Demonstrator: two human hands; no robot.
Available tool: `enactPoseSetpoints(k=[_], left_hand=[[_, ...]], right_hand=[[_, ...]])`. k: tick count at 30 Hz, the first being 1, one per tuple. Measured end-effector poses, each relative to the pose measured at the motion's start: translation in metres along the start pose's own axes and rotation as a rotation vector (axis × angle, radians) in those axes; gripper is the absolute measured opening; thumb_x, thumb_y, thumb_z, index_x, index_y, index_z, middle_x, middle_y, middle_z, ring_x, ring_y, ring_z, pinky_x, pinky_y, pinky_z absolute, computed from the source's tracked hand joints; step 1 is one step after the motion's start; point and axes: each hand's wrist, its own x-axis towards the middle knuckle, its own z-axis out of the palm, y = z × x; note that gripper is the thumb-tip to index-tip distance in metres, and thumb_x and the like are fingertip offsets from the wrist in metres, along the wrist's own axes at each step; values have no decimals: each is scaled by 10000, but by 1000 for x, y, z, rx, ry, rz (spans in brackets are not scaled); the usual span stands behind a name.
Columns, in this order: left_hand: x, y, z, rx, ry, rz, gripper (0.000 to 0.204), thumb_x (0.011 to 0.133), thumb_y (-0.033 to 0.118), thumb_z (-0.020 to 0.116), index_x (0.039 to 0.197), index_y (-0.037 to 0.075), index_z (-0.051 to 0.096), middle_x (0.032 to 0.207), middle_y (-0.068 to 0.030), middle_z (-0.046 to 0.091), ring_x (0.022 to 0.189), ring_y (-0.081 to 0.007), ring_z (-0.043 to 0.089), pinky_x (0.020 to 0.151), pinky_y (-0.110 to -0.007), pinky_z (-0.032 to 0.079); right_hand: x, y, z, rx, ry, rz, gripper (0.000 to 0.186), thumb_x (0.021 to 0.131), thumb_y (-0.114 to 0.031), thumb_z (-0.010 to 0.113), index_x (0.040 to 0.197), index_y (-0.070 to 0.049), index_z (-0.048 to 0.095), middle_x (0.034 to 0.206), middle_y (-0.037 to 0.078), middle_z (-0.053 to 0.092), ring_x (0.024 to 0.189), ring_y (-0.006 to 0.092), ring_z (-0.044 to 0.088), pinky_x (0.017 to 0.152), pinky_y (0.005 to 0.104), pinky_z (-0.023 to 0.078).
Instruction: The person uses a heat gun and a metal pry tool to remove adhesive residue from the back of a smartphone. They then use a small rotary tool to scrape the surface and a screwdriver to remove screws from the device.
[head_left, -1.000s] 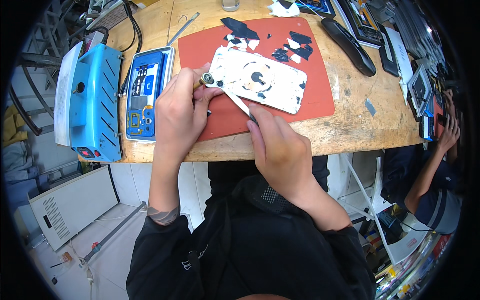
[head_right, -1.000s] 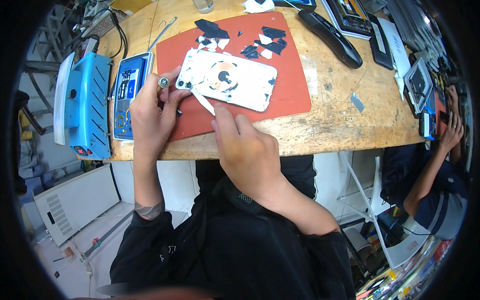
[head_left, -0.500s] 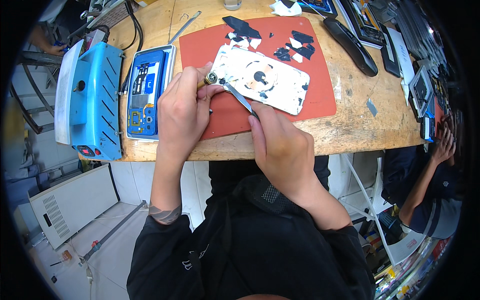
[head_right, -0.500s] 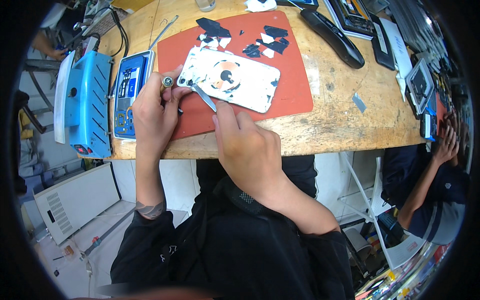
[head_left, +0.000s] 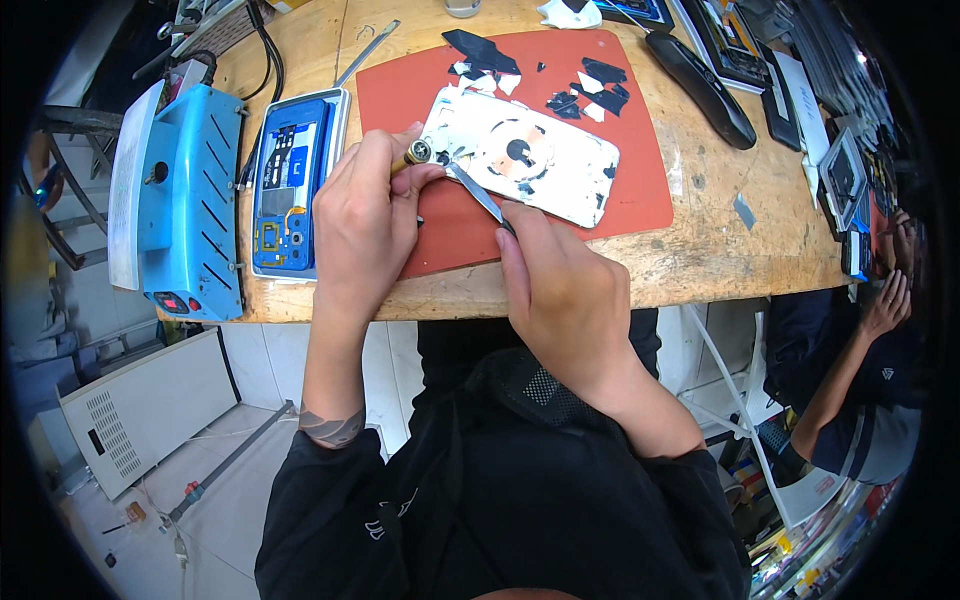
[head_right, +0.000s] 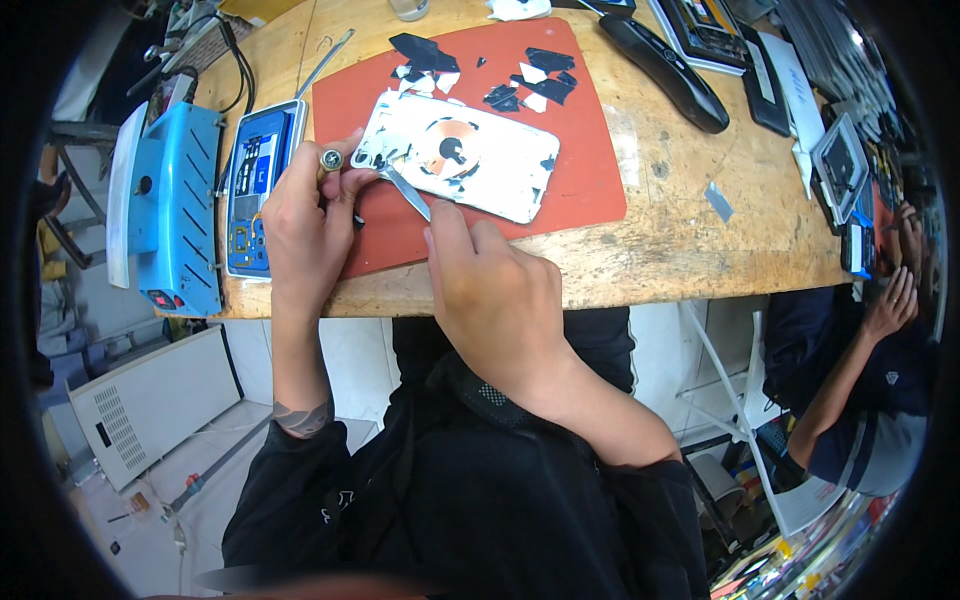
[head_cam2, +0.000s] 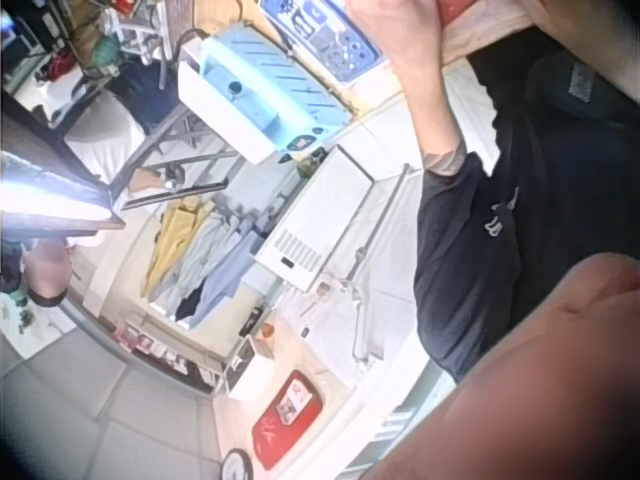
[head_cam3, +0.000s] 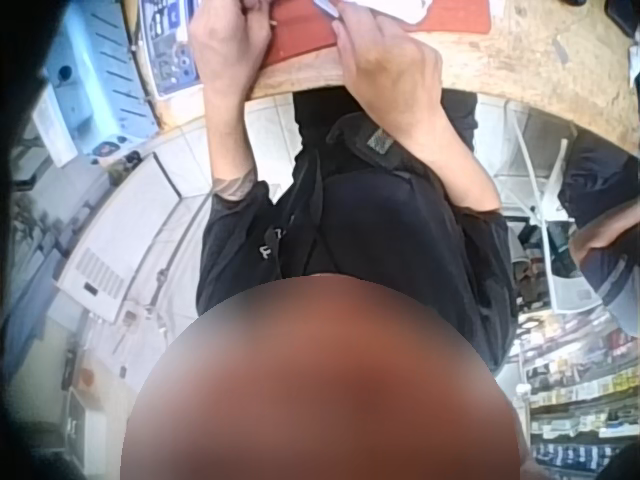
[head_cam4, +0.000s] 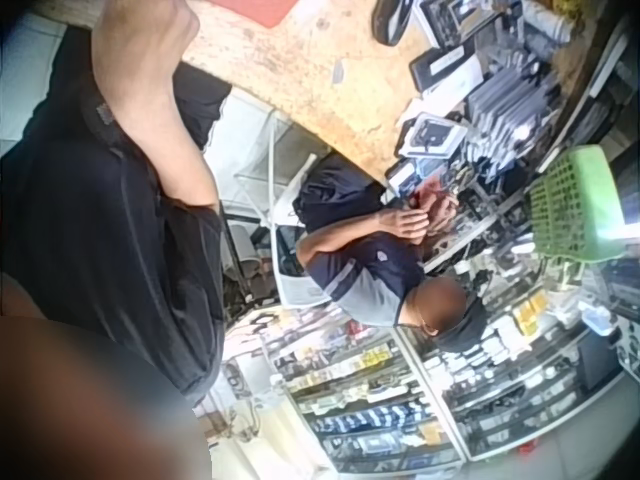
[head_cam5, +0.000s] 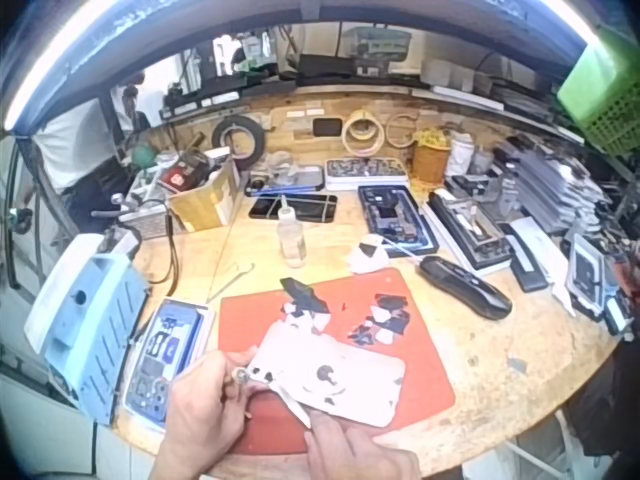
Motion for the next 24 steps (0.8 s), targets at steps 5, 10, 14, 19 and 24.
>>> enactPoseSetpoints(k=[5,10,14,19,24], left_hand=[[0,0,0,-23,4,-15,252,881,17,841,968,-13,606,1066,-184,792,881,-355,737,742,-426,577],[1,0,1,-44,15,-19,241,904,31,830,947,-8,595,1027,-189,781,845,-365,725,725,-426,567],[1,-3,2,-29,14,-57,283,934,57,817,901,6,540,811,-192,658,719,-382,647,632,-422,503],[2,-9,4,-83,80,49,321,952,93,818,888,16,513,732,-159,602,631,-381,589,577,-413,478],[-2,-6,0,85,15,-45,243,1003,122,790,941,-10,595,790,-63,696,662,-110,574,649,-245,497]], right_hand=[[0,0,0,-7,1,6,187,1022,-146,706,1197,-80,716,823,118,722,660,328,710,579,424,547],[0,0,0,-16,2,9,186,1017,-142,708,1193,-81,715,823,121,728,671,332,715,587,426,550],[2,3,3,-11,70,-51,159,1025,-186,692,1152,-90,690,724,81,619,554,315,674,503,420,538],[-3,8,3,58,83,-40,155,1011,-183,710,1145,-106,695,790,90,681,604,332,692,529,428,542],[1,8,3,17,153,-63,121,999,-194,730,1089,-124,689,770,75,681,612,320,684,530,416,520]])
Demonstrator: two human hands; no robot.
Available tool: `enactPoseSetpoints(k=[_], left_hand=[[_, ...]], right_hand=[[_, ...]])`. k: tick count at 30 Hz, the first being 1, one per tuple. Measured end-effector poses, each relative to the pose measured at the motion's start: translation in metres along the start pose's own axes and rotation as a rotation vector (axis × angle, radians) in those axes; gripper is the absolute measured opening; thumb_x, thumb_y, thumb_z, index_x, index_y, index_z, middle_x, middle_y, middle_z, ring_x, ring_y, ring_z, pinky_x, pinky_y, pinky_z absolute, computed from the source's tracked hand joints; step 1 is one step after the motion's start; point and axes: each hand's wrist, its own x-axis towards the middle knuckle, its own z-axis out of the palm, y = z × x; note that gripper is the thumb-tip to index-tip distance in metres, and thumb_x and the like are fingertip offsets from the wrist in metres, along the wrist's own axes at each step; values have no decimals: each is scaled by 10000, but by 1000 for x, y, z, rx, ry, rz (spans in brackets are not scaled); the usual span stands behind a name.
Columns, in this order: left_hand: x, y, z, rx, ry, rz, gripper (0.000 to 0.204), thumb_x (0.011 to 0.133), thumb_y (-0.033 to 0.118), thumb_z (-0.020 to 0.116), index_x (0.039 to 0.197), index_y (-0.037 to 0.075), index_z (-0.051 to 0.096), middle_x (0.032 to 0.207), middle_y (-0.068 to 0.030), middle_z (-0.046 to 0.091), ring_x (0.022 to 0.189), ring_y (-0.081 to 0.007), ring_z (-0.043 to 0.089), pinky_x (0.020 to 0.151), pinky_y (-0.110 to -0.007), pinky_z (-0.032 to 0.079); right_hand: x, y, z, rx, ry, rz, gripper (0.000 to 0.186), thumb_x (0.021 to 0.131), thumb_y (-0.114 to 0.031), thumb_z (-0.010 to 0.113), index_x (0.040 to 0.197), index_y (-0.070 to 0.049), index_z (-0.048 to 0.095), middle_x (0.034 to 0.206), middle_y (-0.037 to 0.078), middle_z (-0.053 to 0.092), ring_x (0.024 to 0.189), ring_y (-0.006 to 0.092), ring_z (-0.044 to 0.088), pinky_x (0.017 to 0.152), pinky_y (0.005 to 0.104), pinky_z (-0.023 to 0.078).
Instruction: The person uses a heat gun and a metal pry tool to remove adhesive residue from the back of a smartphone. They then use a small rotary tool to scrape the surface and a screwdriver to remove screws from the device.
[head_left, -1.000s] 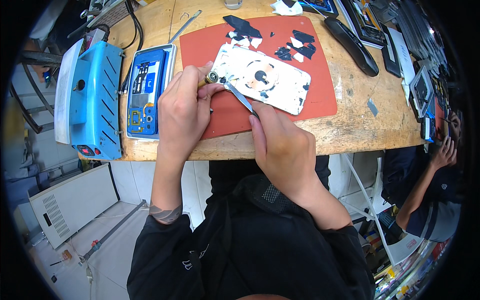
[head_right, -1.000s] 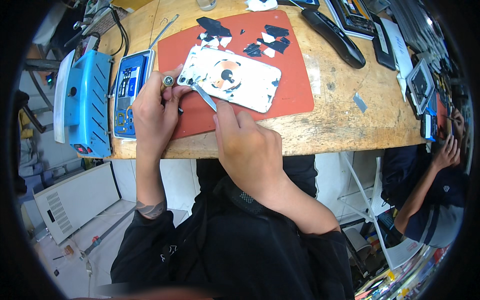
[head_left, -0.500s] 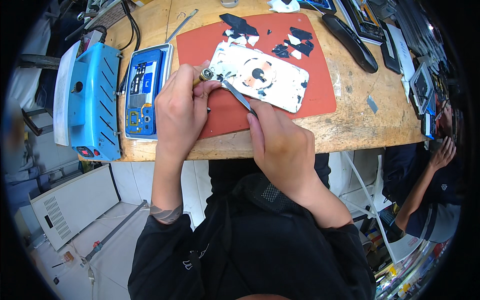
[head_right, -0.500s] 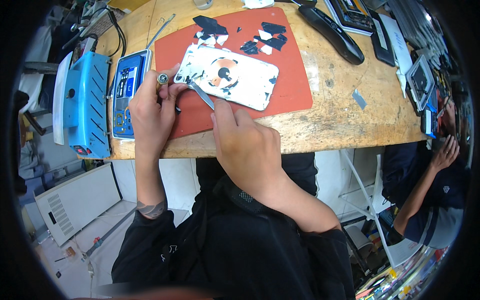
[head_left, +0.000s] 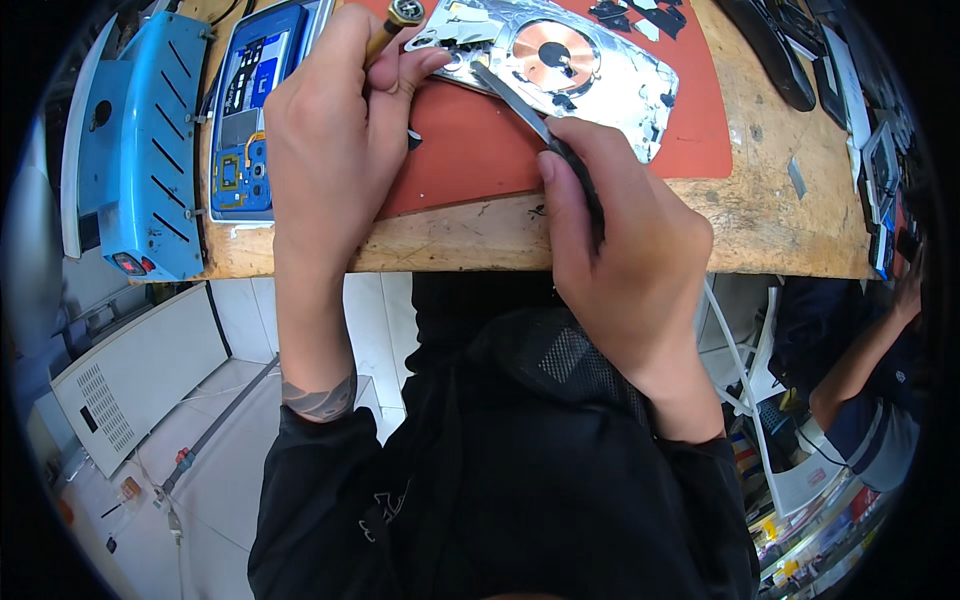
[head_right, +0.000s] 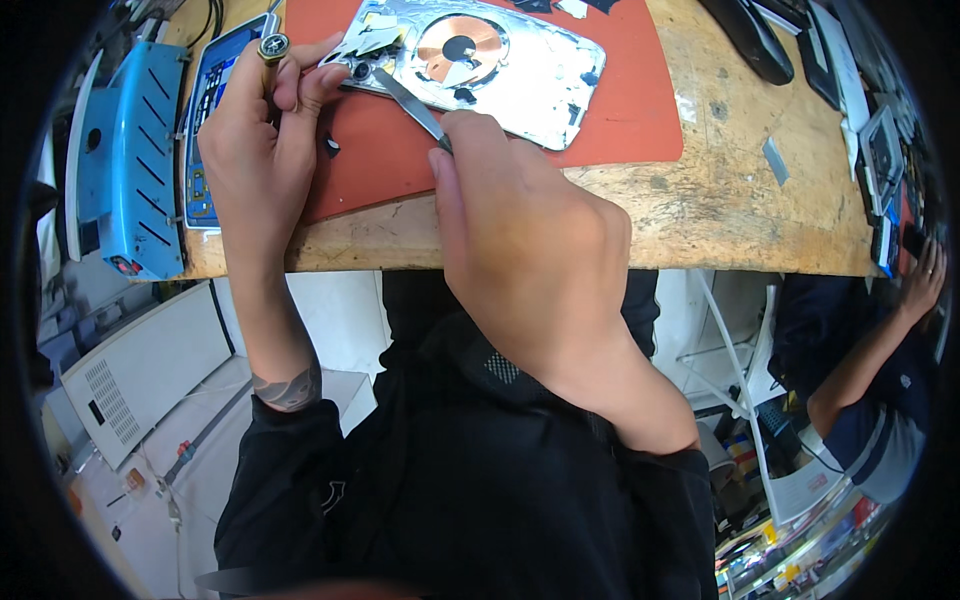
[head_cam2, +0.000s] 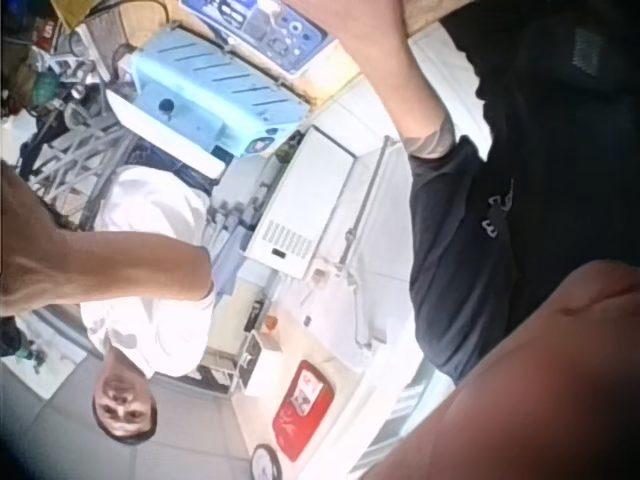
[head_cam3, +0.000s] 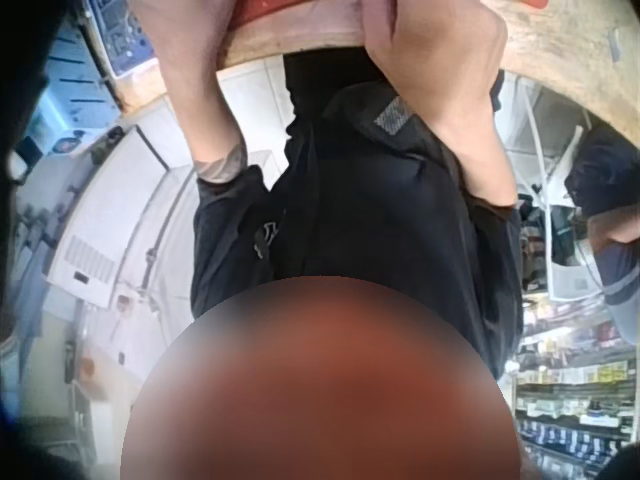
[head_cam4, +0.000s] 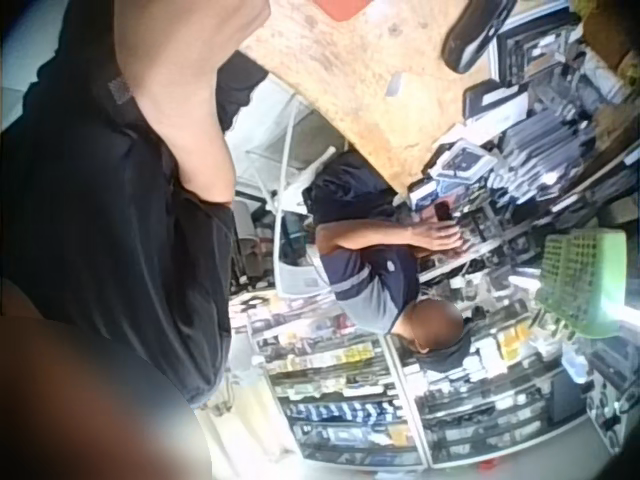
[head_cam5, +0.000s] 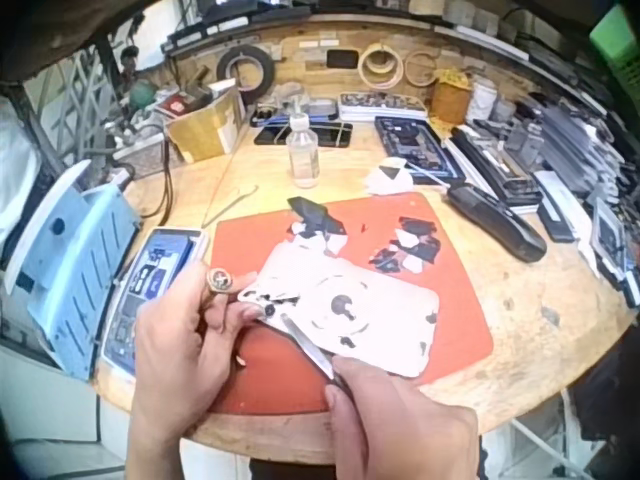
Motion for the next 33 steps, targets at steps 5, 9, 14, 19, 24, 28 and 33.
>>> enactPoseSetpoints(k=[5,9,14,19,24,28,33], left_hand=[[5,-1,1,-55,32,28,189,999,145,798,1060,-9,707,754,-42,641,685,-125,591,675,-250,491],[2,0,1,-20,-8,-11,194,1000,148,796,1055,-13,701,813,-63,719,693,-144,581,695,-256,502],[3,-2,1,-80,21,8,218,1007,165,794,1007,-16,672,843,-80,746,700,-140,570,695,-251,504],[5,-3,1,-78,29,-14,294,1019,198,794,936,-9,602,807,-72,704,719,-125,571,690,-246,496],[9,-5,1,-182,21,-86,398,1022,221,800,884,2,498,787,-34,615,751,-98,549,705,-236,486],[15,-6,-3,-264,-27,-118,400,1034,218,789,876,8,487,800,1,549,774,-72,527,723,-220,475],[20,-3,-3,-358,-35,-168,378,1051,206,771,873,32,486,811,27,529,789,-48,511,732,-204,457]], right_hand=[[9,-2,-11,-90,-92,54,158,982,-115,769,1137,-88,751,785,137,719,646,311,704,600,357,529],[15,-2,-9,-110,-106,47,150,982,-130,772,1126,-92,754,784,136,718,645,311,700,600,362,527],[19,-3,-5,-113,-88,32,139,979,-142,770,1111,-99,763,817,141,731,689,347,707,619,382,537],[20,-3,-9,-116,-109,33,144,972,-141,772,1111,-105,773,847,140,741,723,364,713,629,387,542],[21,-1,-14,-142,-127,21,163,969,-136,773,1130,-106,771,867,138,746,712,352,712,626,381,542],[20,0,-20,-133,-169,79,181,971,-130,775,1150,-104,765,871,133,749,666,298,703,609,365,536],[20,3,-21,-100,-135,28,191,972,-121,773,1161,-93,761,868,123,754,627,265,685,598,346,530]])
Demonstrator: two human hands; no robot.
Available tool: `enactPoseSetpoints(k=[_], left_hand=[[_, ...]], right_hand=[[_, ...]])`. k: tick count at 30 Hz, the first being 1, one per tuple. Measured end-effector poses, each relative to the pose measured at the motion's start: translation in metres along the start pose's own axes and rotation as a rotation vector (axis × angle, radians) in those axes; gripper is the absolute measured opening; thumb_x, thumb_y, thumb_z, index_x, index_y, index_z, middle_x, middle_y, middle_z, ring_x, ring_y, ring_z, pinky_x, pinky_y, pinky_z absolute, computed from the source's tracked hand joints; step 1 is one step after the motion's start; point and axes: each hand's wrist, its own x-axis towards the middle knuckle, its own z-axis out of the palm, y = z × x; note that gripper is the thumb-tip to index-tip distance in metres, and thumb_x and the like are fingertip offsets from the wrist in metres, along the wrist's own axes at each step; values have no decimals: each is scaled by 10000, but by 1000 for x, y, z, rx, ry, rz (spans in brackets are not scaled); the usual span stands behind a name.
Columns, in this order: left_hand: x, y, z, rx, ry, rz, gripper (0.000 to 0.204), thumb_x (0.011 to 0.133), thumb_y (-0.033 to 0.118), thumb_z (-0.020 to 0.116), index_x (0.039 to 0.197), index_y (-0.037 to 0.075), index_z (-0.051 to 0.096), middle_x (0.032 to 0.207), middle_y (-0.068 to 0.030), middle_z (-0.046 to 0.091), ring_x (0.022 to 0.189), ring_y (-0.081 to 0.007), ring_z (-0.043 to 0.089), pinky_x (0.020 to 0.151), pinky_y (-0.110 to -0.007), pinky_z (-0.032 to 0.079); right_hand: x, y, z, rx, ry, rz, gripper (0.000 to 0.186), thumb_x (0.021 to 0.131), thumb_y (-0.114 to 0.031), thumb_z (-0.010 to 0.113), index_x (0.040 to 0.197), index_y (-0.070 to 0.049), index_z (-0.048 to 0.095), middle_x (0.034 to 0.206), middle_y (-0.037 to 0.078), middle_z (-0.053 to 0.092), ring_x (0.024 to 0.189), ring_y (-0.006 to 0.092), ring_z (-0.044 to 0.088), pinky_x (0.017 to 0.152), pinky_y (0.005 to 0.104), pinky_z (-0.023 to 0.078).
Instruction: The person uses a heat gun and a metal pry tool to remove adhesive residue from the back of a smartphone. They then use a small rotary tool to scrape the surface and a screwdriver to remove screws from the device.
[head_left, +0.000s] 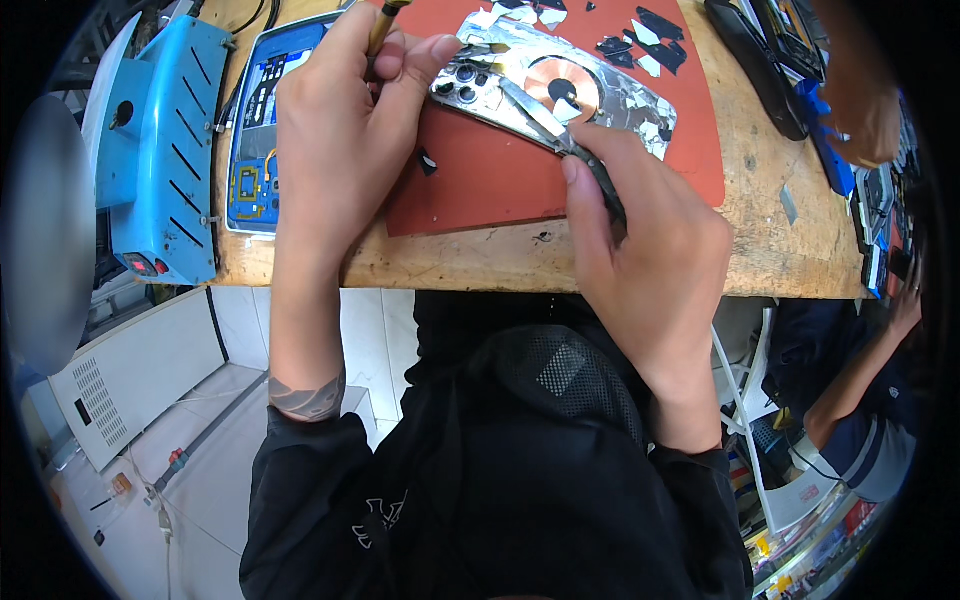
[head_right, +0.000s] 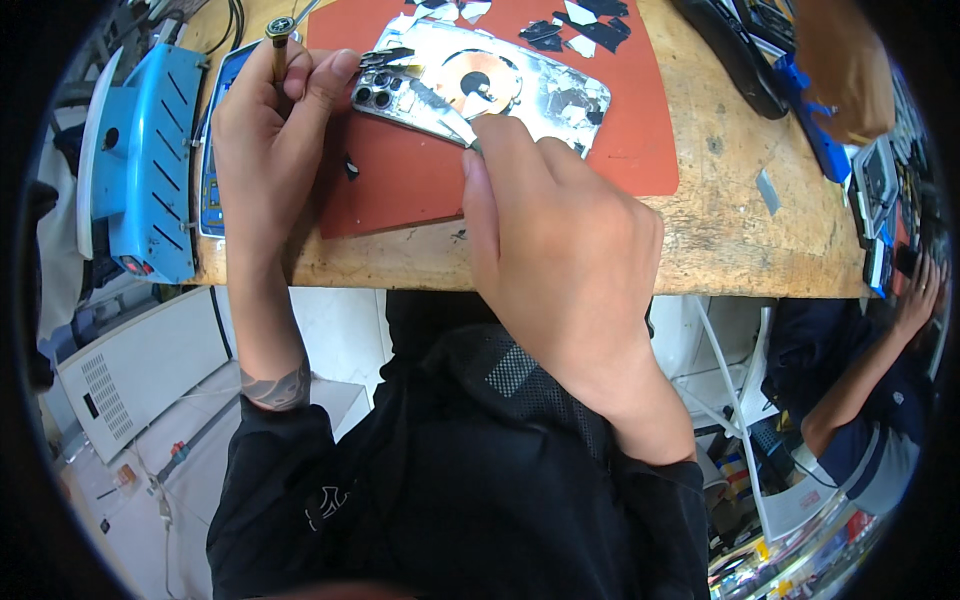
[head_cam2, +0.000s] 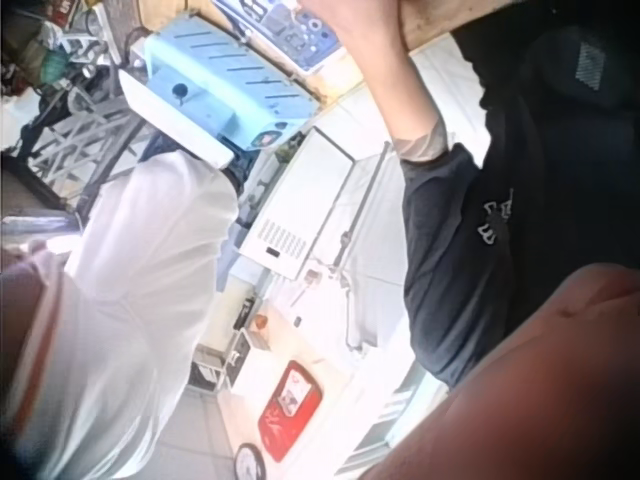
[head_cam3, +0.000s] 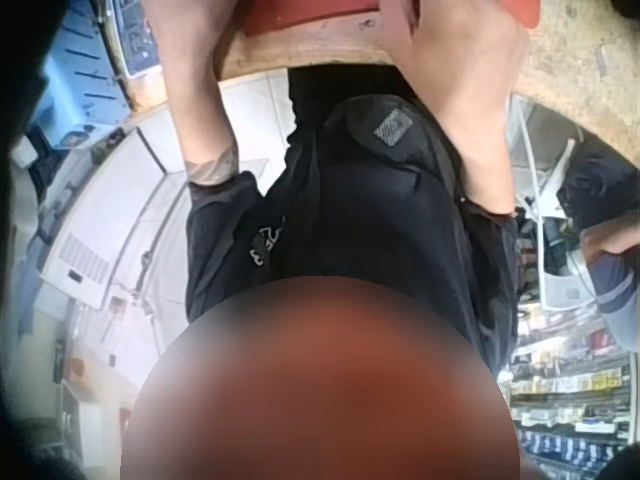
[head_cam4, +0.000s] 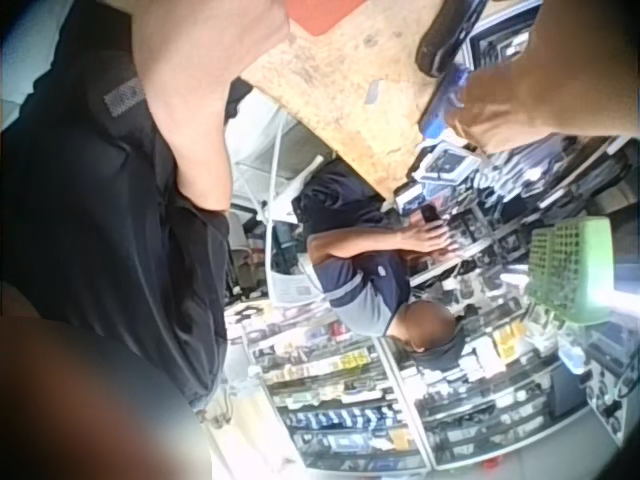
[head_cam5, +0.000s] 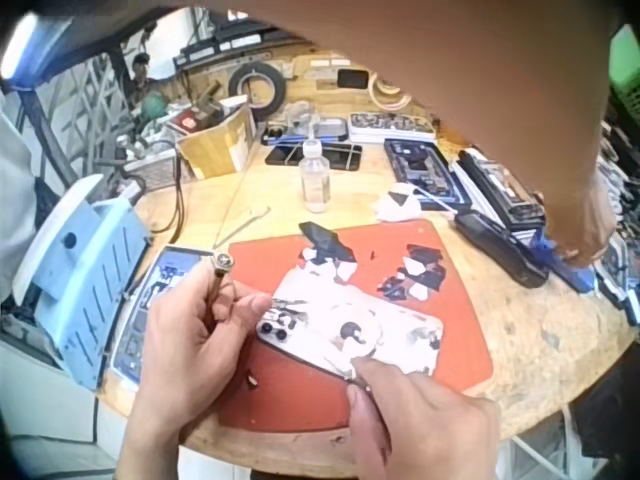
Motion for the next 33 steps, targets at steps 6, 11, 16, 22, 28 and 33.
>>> enactPoseSetpoints(k=[6,11,16,22,28,33], left_hand=[[10,0,-3,37,-8,-87,409,1030,205,796,849,52,463,765,48,477,791,-35,520,738,-197,464],[21,-5,-5,31,-48,-13,418,1003,154,807,824,56,443,839,-24,691,845,-34,605,778,-208,519],[24,-5,-4,28,-33,25,418,979,85,810,816,62,426,961,-102,791,877,-48,632,805,-231,543],[28,-8,0,-89,40,34,454,927,41,832,766,26,408,779,-124,738,755,-95,690,696,-261,546],[27,-8,1,-50,82,29,454,920,33,839,761,23,414,786,-119,745,772,-90,687,712,-260,548],[34,-5,-5,16,160,-29,430,926,51,840,768,13,442,747,-80,717,767,-78,675,697,-265,537]], right_hand=[[-2,0,1,66,-28,-7,186,959,-112,779,1141,-78,767,870,131,756,676,273,720,611,347,542],[-1,6,3,60,27,-32,183,955,-108,780,1135,-76,769,879,138,759,701,279,739,631,351,555],[-3,9,2,62,36,-1,181,958,-117,779,1131,-68,767,890,137,766,700,284,738,637,352,559],[-4,7,3,47,26,18,177,953,-128,782,1121,-73,776,883,126,769,672,279,729,615,353,553],[-4,8,5,43,54,-3,180,941,-135,787,1113,-80,777,875,110,777,650,281,725,601,367,547],[-3,9,6,53,80,-22,165,942,-146,775,1096,-86,763,821,97,733,639,295,711,581,388,541]])
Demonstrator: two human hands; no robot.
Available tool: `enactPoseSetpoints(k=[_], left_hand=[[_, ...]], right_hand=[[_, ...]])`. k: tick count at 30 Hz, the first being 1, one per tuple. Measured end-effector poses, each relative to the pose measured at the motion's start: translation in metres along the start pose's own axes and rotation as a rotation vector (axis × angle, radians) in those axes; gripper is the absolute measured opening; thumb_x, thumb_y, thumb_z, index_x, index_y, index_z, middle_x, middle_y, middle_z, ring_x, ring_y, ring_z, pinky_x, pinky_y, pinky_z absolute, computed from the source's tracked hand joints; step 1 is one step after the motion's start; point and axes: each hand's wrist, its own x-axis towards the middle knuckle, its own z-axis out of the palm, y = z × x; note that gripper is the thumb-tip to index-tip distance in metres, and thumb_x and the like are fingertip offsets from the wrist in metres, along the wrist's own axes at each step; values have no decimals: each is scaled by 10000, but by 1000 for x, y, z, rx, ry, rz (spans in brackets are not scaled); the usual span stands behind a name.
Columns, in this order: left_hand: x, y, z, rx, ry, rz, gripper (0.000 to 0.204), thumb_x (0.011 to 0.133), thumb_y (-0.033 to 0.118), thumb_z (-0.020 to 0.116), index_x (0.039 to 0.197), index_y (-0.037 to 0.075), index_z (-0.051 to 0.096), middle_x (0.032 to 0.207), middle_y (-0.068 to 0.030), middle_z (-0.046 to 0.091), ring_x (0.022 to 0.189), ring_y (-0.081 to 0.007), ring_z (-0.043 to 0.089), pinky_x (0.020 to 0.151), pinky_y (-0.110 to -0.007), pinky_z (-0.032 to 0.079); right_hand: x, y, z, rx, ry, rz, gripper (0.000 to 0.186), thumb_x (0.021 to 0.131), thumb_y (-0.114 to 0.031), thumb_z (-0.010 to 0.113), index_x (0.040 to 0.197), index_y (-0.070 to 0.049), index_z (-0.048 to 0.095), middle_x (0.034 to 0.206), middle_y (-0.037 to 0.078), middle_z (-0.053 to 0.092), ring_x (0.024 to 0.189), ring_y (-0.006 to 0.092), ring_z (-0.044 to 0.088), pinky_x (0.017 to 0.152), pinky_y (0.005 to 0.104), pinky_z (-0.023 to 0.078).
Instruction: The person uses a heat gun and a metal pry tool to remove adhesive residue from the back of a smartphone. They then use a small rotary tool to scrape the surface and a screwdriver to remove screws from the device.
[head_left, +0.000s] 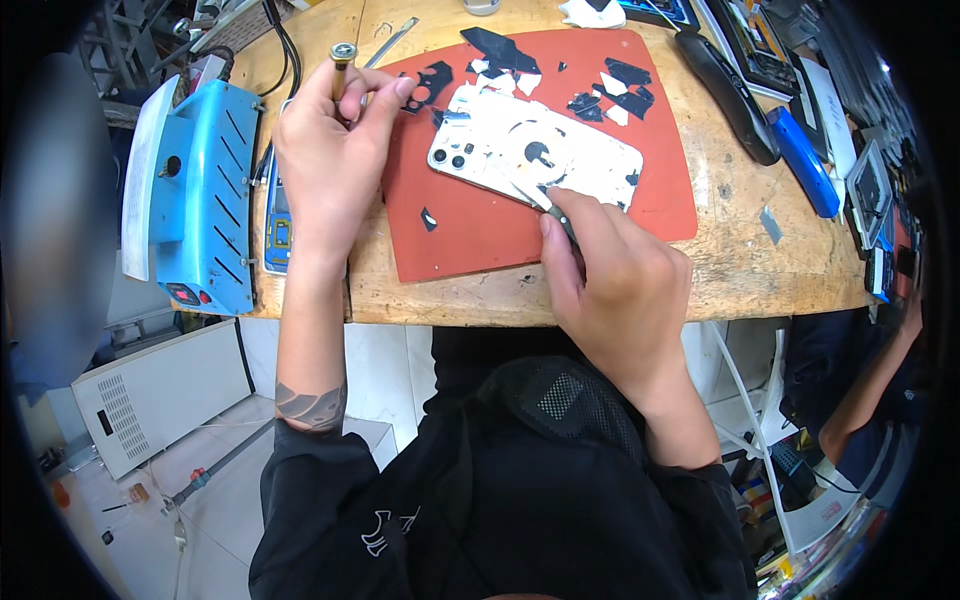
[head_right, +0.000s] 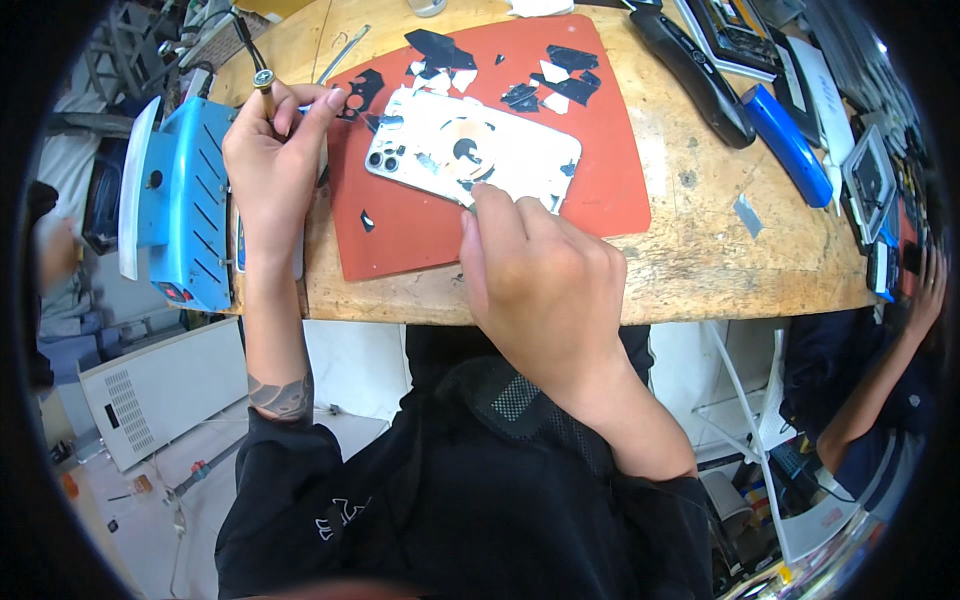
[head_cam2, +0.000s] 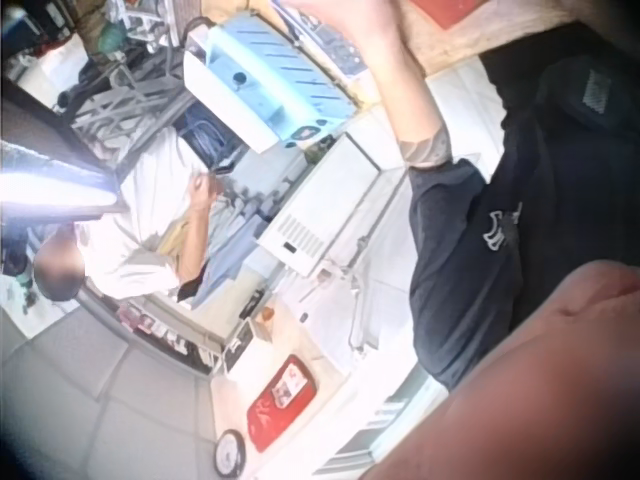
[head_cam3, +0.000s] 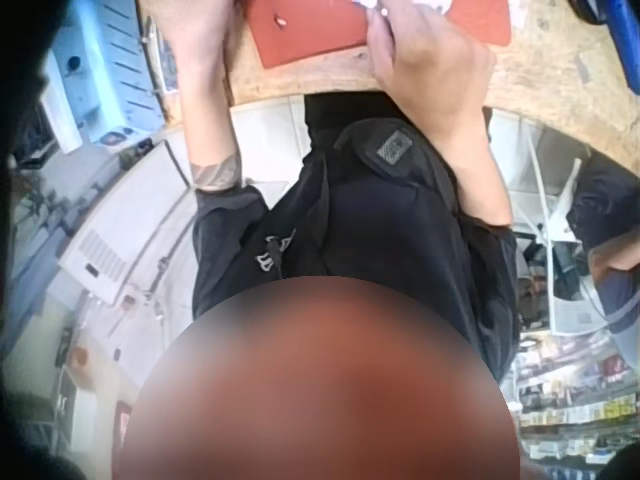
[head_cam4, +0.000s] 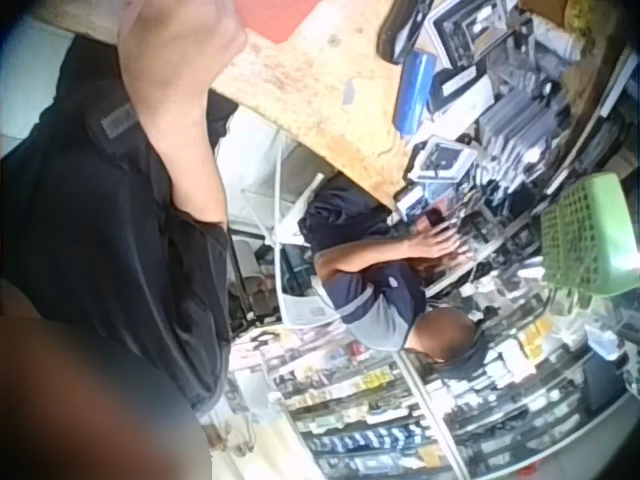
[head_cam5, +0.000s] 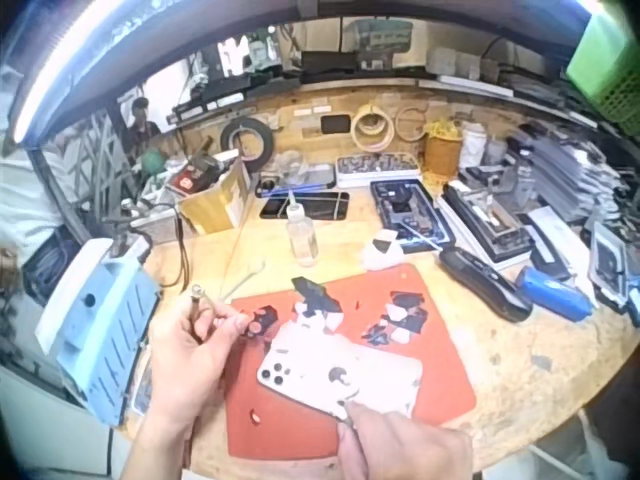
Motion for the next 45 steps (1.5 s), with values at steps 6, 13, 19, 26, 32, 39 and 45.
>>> enactPoseSetpoints(k=[6,13,19,26,32,39,45], left_hand=[[11,2,-12,337,126,76,382,934,111,835,791,8,496,699,-67,672,625,-202,659,634,-332,517],[26,-11,-23,532,289,190,379,930,184,855,790,38,534,683,-66,660,601,-282,658,586,-395,506],[55,0,-65,614,587,284,327,908,217,875,774,69,616,695,-19,683,587,-199,626,598,-348,517],[61,19,-67,40,327,201,392,920,176,886,751,20,569,782,-1,724,734,-53,587,679,-248,495],[29,-5,-1,69,-126,-108,458,906,143,873,753,52,452,749,-107,734,689,-98,632,628,-311,503],[5,2,-4,417,-121,-25,293,926,156,864,882,-15,629,923,-158,783,780,-132,664,715,-306,522],[-19,-1,-8,17,-351,-239,209,924,-44,787,1031,-4,613,939,-2,566,881,-87,518,836,-229,443]], right_hand=[[0,4,-8,54,-36,5,180,947,-137,777,1118,-81,778,851,116,763,666,303,725,602,388,549],[-1,9,-7,71,-37,-25,192,948,-147,777,1123,-66,776,874,116,766,686,311,731,613,394,560],[-1,11,0,54,15,-64,194,977,-200,735,1127,-78,745,802,85,718,663,288,728,584,395,573],[-4,16,-1,152,27,-29,207,954,-149,775,1132,-48,748,897,135,775,707,311,748,623,394,578],[0,36,-11,226,198,87,210,947,-112,778,1134,-36,722,921,151,782,734,308,769,632,391,590],[-6,49,-7,315,160,122,210,959,-117,767,1152,-36,743,965,159,786,790,313,779,690,377,599],[-11,51,3,335,128,73,299,964,-208,743,1170,-11,651,885,153,716,782,328,742,657,429,579]])
